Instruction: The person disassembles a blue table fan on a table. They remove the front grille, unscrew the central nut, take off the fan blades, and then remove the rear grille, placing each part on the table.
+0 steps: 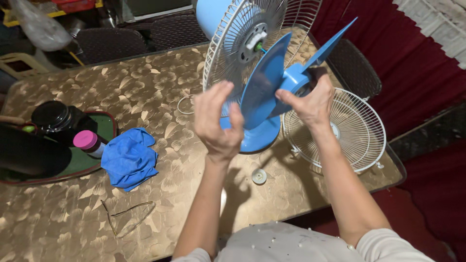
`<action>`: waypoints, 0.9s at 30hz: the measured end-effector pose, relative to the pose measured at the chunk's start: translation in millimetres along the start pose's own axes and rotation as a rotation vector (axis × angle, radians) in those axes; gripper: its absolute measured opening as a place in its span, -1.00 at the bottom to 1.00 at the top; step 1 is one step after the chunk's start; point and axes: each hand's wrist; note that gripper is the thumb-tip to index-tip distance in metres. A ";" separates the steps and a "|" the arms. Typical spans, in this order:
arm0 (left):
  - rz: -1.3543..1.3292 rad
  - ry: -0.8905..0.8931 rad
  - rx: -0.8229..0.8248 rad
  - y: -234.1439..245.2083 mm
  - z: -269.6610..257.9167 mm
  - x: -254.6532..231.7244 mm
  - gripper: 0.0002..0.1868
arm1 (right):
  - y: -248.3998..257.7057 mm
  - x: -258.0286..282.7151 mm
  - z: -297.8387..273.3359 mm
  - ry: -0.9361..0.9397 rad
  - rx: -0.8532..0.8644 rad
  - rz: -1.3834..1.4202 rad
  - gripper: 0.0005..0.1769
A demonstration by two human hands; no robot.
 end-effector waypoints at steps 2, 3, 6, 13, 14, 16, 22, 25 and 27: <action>0.021 0.022 0.013 -7.1 -9.5 -8.7 -0.59 | 4.1 2.4 -3.6 -0.032 0.009 -0.011 -0.19; 0.035 0.035 0.021 -9.2 -15.3 -11.7 -0.57 | 4.3 3.8 -6.6 -0.050 0.017 -0.014 -0.17; -0.159 0.282 0.057 -15.6 -30.2 -11.5 -0.66 | 3.4 9.0 -18.0 0.008 -0.006 -0.004 -0.17; -0.279 0.581 0.239 14.0 -75.9 10.5 -0.69 | -0.5 32.8 -64.5 -0.148 0.076 -0.251 -0.13; -0.290 0.612 0.242 21.7 -83.5 14.6 -0.68 | -1.1 38.1 -76.0 -0.109 0.077 -0.277 -0.10; -0.297 0.652 0.245 42.0 -99.7 21.1 -0.66 | -5.6 51.3 -100.5 -0.091 0.111 -0.298 -0.07; -0.235 0.827 0.309 109.7 -159.6 53.0 -0.65 | -38.1 84.6 -174.8 -0.267 0.310 -0.285 -0.02; -0.299 0.940 0.278 136.1 -186.8 82.4 -0.71 | -63.8 92.4 -203.5 -0.351 0.413 -0.274 0.05; -0.491 1.068 0.196 149.3 -203.3 106.8 -0.69 | -80.5 90.0 -217.2 -0.306 0.485 -0.233 0.14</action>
Point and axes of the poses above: each hand's wrist, its own z-axis towards the middle knuckle, its own y-axis out of the back of the hand, x = y × z
